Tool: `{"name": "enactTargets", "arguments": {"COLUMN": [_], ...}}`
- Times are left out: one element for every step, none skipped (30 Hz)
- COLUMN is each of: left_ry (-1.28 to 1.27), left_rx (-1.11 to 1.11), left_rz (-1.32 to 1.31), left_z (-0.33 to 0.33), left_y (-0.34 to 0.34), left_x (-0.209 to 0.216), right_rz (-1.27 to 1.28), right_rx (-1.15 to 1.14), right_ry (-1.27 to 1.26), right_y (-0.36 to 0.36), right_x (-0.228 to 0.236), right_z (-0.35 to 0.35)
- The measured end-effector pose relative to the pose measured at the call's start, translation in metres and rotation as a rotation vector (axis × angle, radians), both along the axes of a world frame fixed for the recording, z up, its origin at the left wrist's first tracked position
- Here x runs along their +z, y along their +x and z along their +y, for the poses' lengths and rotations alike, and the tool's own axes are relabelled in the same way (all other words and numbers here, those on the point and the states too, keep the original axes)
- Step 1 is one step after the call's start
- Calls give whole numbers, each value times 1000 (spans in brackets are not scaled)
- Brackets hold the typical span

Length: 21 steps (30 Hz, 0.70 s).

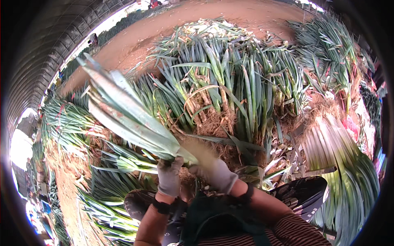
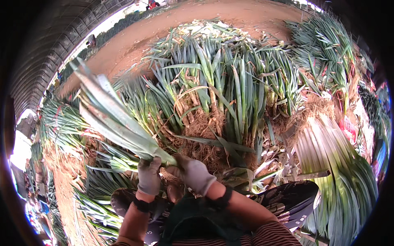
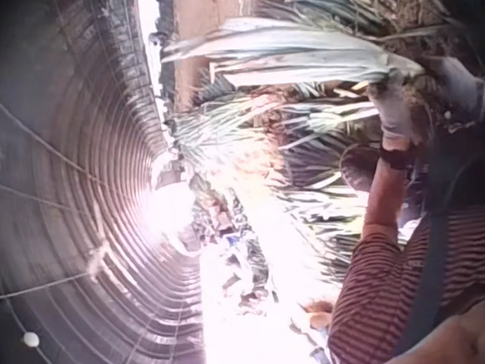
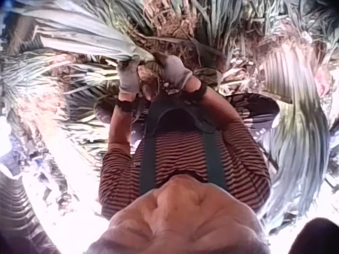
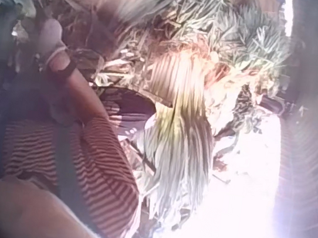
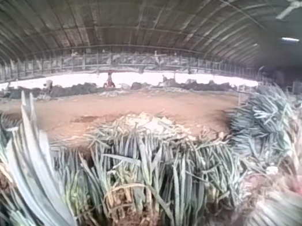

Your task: The person unties a bundle of leeks and then picks them up one at a time to peel away the outer layers and roots by hand. After cleaning each leek, the person places it onto a separate pile.

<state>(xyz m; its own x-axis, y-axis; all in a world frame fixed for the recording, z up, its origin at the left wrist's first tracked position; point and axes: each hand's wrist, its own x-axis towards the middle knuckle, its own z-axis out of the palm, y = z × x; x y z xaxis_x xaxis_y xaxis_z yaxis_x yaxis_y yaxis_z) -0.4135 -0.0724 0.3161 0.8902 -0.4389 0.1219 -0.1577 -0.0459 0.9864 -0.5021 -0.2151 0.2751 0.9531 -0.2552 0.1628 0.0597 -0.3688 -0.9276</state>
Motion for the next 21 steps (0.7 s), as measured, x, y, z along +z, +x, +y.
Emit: {"name": "enactTargets", "arguments": {"left_ry": [-1,-205,-203,-380,-558,-557,-543,-528,-507,-509,-462,-415,-395,-363,-436,-501,-495,-451,-400,-390,-394], "left_rx": [11,96,93,96,101,106,155,206,260,232,245,258,248,262,305,359,368,302,245,210,204], "left_rz": [-68,107,93,227,361,357,312,265,221,206,196,185,178,164,81,-7,-15,-47,-85,-21,-22], "left_z": [0,0,6,8,10,12,22,31,40,36,44,51,46,50,47,52,57,59,67,65,55], "left_y": [-9,-13,-16,-21,-25,-25,-22,-19,-15,-18,-10,-2,0,0,-3,-4,-3,-4,-6,-13,-19], "left_x": [2,-6,-9,-9,-8,-6,-2,4,9,31,27,23,23,27,30,34,37,40,44,55,61], "right_rz": [-35,-74,-114,-138,-121,-42,73,165,234,187,540,429,293,468,458,403,349,156,-43,30,154], "right_rx": [-19,-37,-52,-77,-96,-139,-193,-281,-357,-273,-92,35,79,-43,-28,-65,-118,-16,95,177,332], "right_ry": [34,68,102,126,208,384,707,1016,1174,1002,616,239,-148,-267,-263,-304,-347,-132,90,67,124], "right_y": [2,3,5,4,0,-3,-6,-8,-8,-20,-30,-49,-71,-70,-67,-62,-60,-57,-51,-49,-48], "right_x": [2,5,8,3,-2,-8,-8,-11,-22,-46,-100,-142,-183,-177,-170,-113,-54,-8,23,33,55], "right_z": [4,9,14,15,12,7,5,-1,-7,-24,-53,-71,-92,-86,-87,-81,-79,-78,-65,-47,-35]}}
